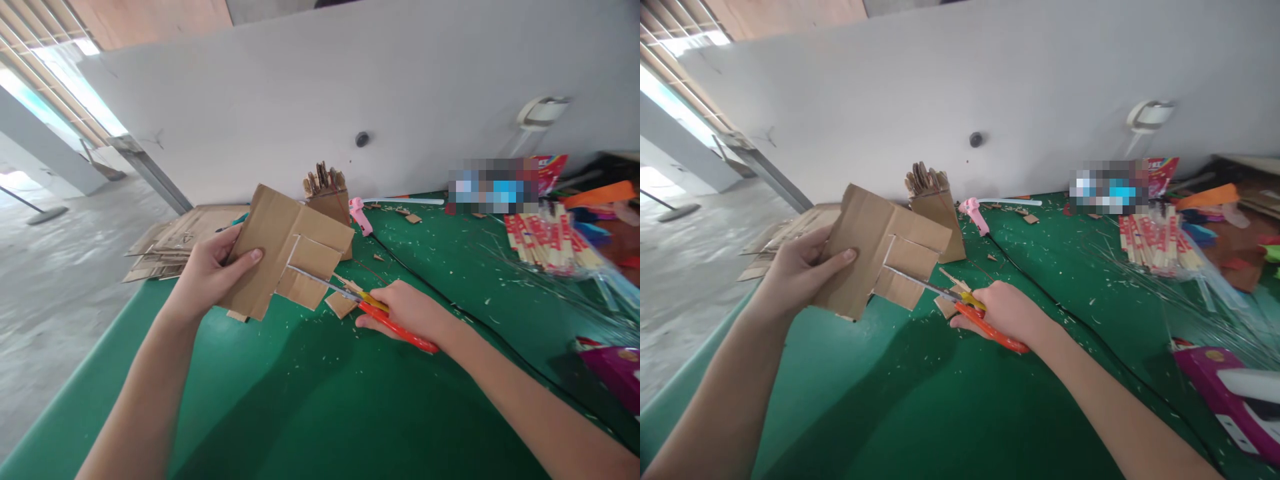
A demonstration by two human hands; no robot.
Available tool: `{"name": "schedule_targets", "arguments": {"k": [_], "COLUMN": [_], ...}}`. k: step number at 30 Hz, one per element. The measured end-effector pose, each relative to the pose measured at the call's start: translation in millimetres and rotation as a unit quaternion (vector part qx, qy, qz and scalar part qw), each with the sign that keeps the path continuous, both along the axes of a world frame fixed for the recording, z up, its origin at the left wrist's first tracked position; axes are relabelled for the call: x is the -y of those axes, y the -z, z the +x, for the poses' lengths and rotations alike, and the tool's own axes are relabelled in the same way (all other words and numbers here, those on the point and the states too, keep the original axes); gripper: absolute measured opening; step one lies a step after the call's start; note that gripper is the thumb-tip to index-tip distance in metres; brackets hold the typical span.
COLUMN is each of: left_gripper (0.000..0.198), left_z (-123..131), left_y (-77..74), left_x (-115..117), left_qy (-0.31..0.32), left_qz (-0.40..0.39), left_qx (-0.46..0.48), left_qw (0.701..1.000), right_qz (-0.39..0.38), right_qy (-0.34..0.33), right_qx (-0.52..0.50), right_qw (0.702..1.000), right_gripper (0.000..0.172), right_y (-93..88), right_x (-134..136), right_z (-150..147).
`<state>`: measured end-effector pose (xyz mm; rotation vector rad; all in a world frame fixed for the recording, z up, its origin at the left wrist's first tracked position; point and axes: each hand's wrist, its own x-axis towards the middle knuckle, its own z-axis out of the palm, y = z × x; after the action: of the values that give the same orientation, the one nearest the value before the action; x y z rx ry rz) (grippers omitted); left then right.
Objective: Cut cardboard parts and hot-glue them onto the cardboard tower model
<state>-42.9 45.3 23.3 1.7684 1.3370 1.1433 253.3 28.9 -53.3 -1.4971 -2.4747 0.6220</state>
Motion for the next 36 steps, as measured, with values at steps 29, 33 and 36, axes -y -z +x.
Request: {"name": "schedule_targets", "arguments": {"k": [29, 33, 36], "left_gripper": [0.025, 0.025, 0.027], "left_z": [13, 10, 6], "left_y": [-12.6, -11.6, -7.6], "left_x": [13, 11, 8], "left_qy": [-0.074, -0.034, -0.026], "left_qz": [0.127, 0.099, 0.052], "left_qx": [-0.179, -0.093, -0.034], "left_qw": [0.973, 0.99, 0.998], "right_qz": [0.085, 0.091, 0.089], "right_qy": [0.025, 0.034, 0.045], "right_qx": [0.153, 0.145, 0.101], "right_qw": [0.984, 0.985, 0.99], "right_gripper": [0.008, 0.017, 0.032], "right_y": [10.4, 10.7, 8.9], "right_x": [-4, -5, -5], "right_z": [-7, -5, -4]}}
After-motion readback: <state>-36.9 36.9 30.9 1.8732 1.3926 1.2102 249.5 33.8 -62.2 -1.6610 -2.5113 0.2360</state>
